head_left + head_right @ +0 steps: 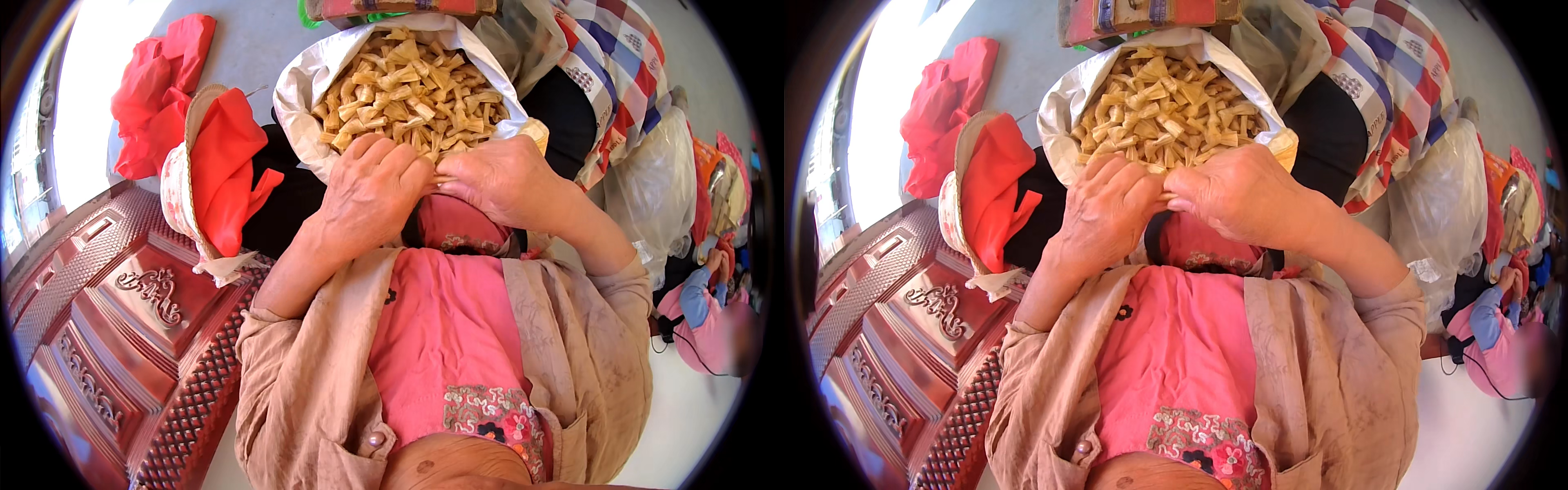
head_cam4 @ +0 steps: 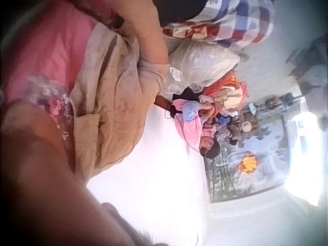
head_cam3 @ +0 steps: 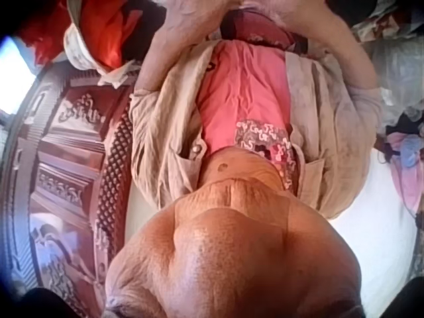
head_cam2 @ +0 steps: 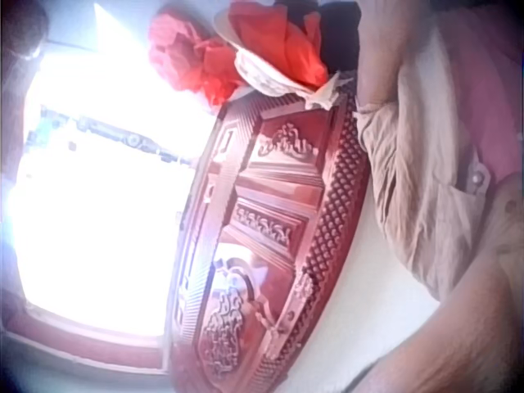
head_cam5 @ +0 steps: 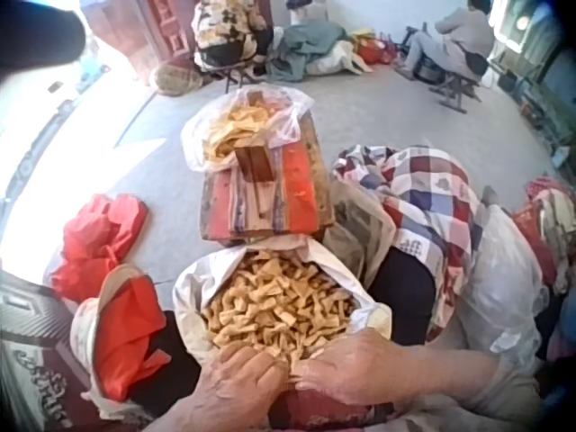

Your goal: The person sits on the floor and sorts through a large white sack of dried, yellow, noodle-like vegetable strips. They pick up individual pieces, inspect them, and tear or break them into smaller pieces by hand, placing the processed pieces back into the sack.

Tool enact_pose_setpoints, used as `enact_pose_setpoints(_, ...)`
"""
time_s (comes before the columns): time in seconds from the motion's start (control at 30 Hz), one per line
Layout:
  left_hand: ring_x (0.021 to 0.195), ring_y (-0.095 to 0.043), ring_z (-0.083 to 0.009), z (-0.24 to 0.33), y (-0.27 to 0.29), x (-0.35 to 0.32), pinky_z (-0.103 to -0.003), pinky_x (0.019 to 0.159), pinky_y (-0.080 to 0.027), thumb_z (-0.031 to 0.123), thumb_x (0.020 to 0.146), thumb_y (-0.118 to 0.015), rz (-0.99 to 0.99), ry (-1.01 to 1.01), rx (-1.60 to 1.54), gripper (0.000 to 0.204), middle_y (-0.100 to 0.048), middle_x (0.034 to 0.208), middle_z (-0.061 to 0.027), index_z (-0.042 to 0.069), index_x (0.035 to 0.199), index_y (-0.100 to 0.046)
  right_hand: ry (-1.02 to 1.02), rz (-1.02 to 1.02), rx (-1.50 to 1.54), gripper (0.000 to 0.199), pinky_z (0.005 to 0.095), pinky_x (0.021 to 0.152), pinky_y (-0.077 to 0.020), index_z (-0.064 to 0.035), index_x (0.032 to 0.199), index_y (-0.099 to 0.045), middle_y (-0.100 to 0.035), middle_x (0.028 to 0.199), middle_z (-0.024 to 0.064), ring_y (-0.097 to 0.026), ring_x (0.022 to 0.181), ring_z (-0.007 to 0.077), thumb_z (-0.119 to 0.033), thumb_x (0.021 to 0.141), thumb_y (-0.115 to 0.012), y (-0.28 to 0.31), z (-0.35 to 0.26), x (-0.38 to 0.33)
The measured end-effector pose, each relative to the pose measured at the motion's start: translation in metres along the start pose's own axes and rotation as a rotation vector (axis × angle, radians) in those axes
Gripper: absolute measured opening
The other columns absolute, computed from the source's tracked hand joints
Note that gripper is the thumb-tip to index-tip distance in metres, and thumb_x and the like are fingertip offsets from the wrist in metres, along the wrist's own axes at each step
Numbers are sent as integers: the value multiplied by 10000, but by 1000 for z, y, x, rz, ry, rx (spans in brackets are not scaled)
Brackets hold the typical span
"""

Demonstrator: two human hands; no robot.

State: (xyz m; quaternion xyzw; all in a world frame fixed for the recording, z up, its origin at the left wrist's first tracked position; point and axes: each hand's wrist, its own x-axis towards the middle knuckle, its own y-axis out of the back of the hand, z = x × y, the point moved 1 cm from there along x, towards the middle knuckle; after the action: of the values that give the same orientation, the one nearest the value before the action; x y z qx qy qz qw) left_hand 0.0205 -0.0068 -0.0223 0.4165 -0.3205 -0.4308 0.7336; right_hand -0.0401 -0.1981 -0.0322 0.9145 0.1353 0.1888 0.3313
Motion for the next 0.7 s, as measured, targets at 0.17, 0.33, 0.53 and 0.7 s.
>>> enact_pose_setpoints(0.17, 744, -529, -205, 11, 4, -18, -428, 953, -428, 197, 727, -639, 38, -152, 41, 132, -495, 704, -29, 94, 775, -572, 17, -276, 106, 256, 380, 448, -418, -74, 697, -480, -516, 567, 87, -560, 512, 289, -200, 816, -668, 11, -5, -24)
enact_pose_setpoints(0.33, 729, -540, -203, -4, 1, -17, -422, 968, -421, 212, 812, -624, 28, -48, -126, 135, -559, 719, -24, 80, 834, -621, -102, -250, 219, 163, 392, 465, -411, -70, 801, -583, -568, 616, 96, -567, 524, 295, -210, 859, -645, 7, 9, -33)
enact_pose_setpoints(0.53, 860, -565, -58, -56, -10, -17, -215, 779, -436, 470, 1024, -326, 66, 627, -1421, 576, -645, 883, 1, 7, 1247, -586, -428, -205, 464, 203, 309, 595, -447, -25, 944, -639, -608, 723, 126, -590, 634, 240, -213, 955, -563, 12, 33, -13)
enact_pose_setpoints(0.7, 739, -607, -110, -49, -18, -19, -255, 697, -494, 416, 1010, -411, 8, 599, -1244, 575, -667, 904, -91, -73, 1304, -487, -499, -226, 488, 214, 301, 601, -443, -14, 952, -639, -614, 723, 104, -580, 637, 203, -212, 960, -559, 7, 36, -12)
